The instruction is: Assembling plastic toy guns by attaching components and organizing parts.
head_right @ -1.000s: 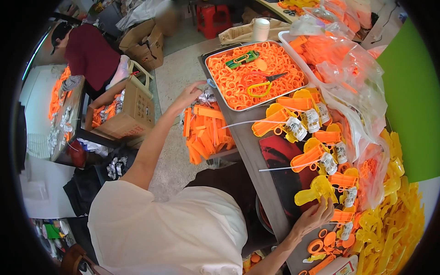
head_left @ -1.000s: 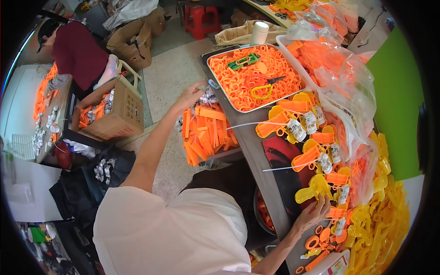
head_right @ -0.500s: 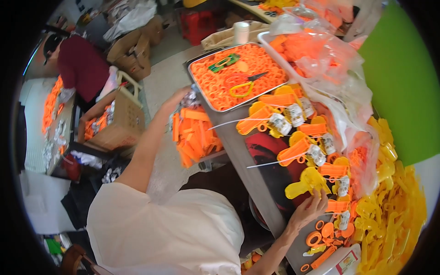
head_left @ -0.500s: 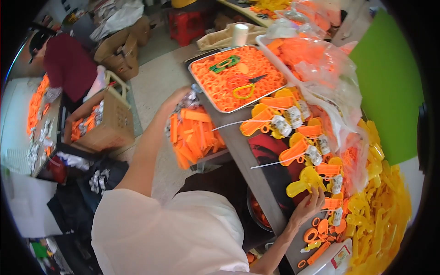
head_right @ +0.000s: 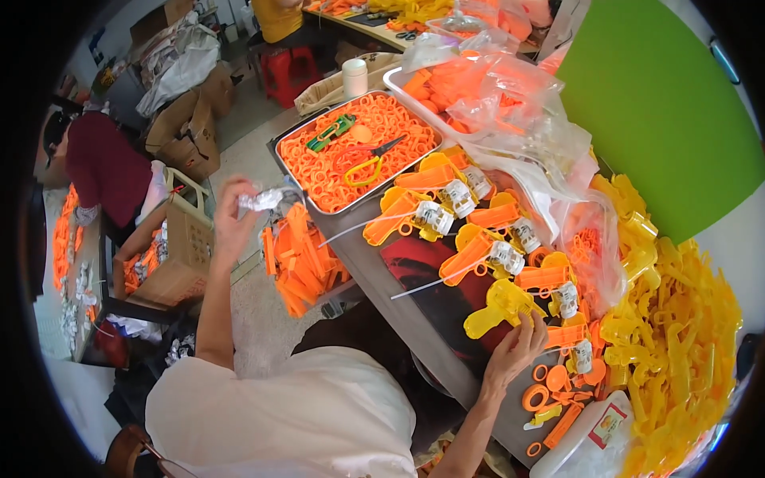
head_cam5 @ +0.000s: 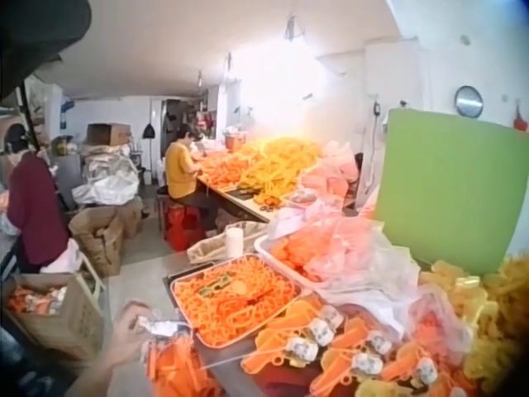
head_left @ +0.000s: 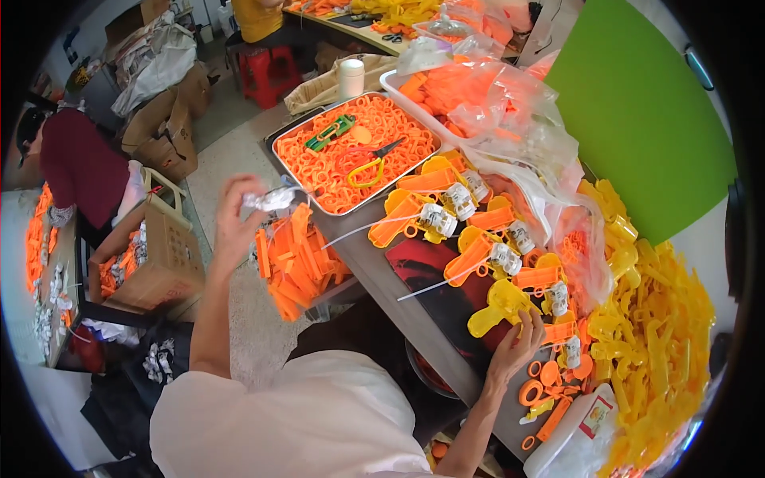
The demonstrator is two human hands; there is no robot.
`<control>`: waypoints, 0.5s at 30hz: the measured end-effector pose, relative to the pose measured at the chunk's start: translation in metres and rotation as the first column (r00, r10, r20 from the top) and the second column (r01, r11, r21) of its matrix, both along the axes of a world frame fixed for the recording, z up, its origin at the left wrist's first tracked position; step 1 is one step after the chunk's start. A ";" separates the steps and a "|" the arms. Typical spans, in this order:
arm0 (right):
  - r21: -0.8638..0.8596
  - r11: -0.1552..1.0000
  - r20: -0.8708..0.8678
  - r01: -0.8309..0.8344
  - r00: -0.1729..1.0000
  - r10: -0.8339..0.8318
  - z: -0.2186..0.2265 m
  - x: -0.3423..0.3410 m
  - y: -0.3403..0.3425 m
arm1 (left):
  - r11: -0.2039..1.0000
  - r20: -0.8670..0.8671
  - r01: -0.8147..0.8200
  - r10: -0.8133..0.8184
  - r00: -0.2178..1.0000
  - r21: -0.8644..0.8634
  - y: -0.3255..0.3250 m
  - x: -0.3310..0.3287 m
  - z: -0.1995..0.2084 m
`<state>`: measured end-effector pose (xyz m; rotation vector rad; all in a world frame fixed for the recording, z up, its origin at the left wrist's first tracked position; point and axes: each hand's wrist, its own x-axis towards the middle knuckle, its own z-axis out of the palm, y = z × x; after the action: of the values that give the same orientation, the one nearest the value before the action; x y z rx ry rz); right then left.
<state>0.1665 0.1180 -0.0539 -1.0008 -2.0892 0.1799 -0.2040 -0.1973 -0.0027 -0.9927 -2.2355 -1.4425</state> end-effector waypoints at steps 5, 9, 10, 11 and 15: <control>-0.171 0.958 -0.158 -0.232 0.966 0.205 0.049 -0.019 -0.027 | 0.800 0.090 0.556 -0.585 0.806 0.225 0.078 0.054 0.070; -0.353 0.803 -0.332 -0.481 0.866 0.373 0.076 -0.053 -0.067 | 0.665 0.203 0.698 -0.746 0.634 0.265 0.127 0.089 0.066; -0.386 0.776 -0.349 -0.499 0.857 0.378 0.077 -0.056 -0.071 | 0.645 0.235 0.709 -0.764 0.601 0.285 0.139 0.101 0.066; -0.399 0.741 -0.431 -0.541 0.823 0.369 0.068 -0.058 -0.071 | 0.605 0.242 0.738 -0.796 0.555 0.298 0.150 0.110 0.063; -0.430 0.734 -0.605 -0.527 0.771 0.199 0.061 -0.049 -0.072 | 0.546 0.513 0.710 -0.805 0.298 0.445 0.178 0.149 0.047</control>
<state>0.1180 0.0464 0.0074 -0.7077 -1.7030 1.2422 -0.0548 -0.0197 0.0439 -1.9119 -2.0288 -2.7342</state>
